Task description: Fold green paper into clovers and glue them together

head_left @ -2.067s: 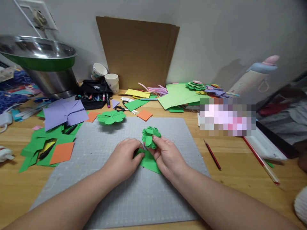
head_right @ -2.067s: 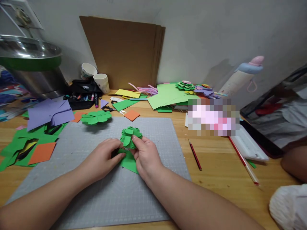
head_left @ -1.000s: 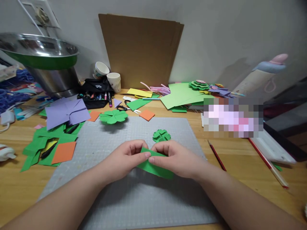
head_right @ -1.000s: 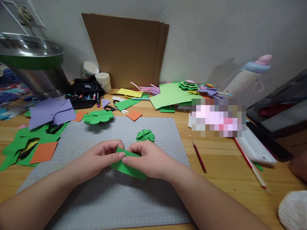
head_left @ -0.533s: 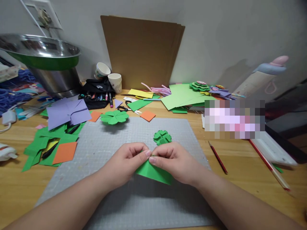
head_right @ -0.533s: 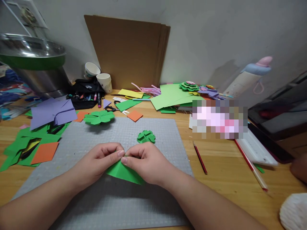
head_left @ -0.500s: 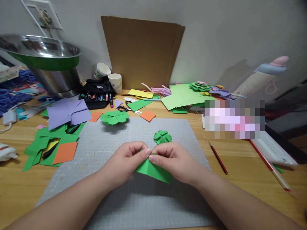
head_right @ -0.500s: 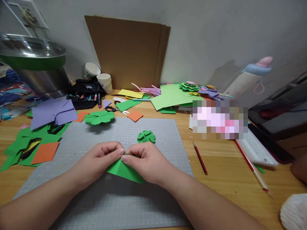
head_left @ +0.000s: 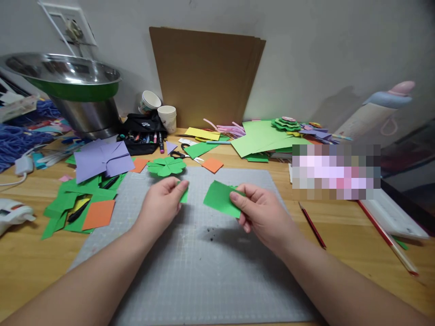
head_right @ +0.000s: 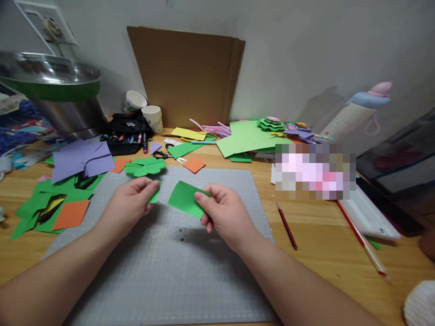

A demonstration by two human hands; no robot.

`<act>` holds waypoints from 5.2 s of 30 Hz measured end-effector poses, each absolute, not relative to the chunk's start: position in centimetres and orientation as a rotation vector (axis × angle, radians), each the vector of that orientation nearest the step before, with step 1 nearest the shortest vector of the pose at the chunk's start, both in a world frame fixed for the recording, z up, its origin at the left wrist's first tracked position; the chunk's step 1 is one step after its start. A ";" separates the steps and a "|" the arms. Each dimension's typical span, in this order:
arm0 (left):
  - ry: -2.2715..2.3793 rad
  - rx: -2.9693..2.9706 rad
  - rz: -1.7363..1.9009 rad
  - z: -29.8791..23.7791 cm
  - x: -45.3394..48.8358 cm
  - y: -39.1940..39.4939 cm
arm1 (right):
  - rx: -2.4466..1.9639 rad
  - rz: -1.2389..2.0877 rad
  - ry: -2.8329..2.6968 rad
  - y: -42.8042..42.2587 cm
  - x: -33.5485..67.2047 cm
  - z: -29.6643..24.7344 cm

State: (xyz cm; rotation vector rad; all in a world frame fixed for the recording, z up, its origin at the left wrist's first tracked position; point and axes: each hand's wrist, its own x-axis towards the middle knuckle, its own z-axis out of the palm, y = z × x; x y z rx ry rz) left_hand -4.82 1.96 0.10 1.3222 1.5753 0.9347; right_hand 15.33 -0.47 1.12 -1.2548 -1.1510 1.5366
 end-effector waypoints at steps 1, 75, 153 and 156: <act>1.593 1.454 0.813 0.0 -4.9 2.1 | -1.256 1.558 -1.160 -0.4 15.4 1.1; 1.226 1.971 0.719 1.4 -3.0 -1.1 | -1.194 0.971 -1.855 -1.9 14.2 0.6; 1.039 1.274 0.544 1.3 -3.3 -0.6 | -1.057 1.854 -1.440 -1.4 14.3 0.3; 1.038 1.274 0.562 1.4 -3.1 -0.8 | -1.050 1.759 -1.559 -1.7 14.4 0.3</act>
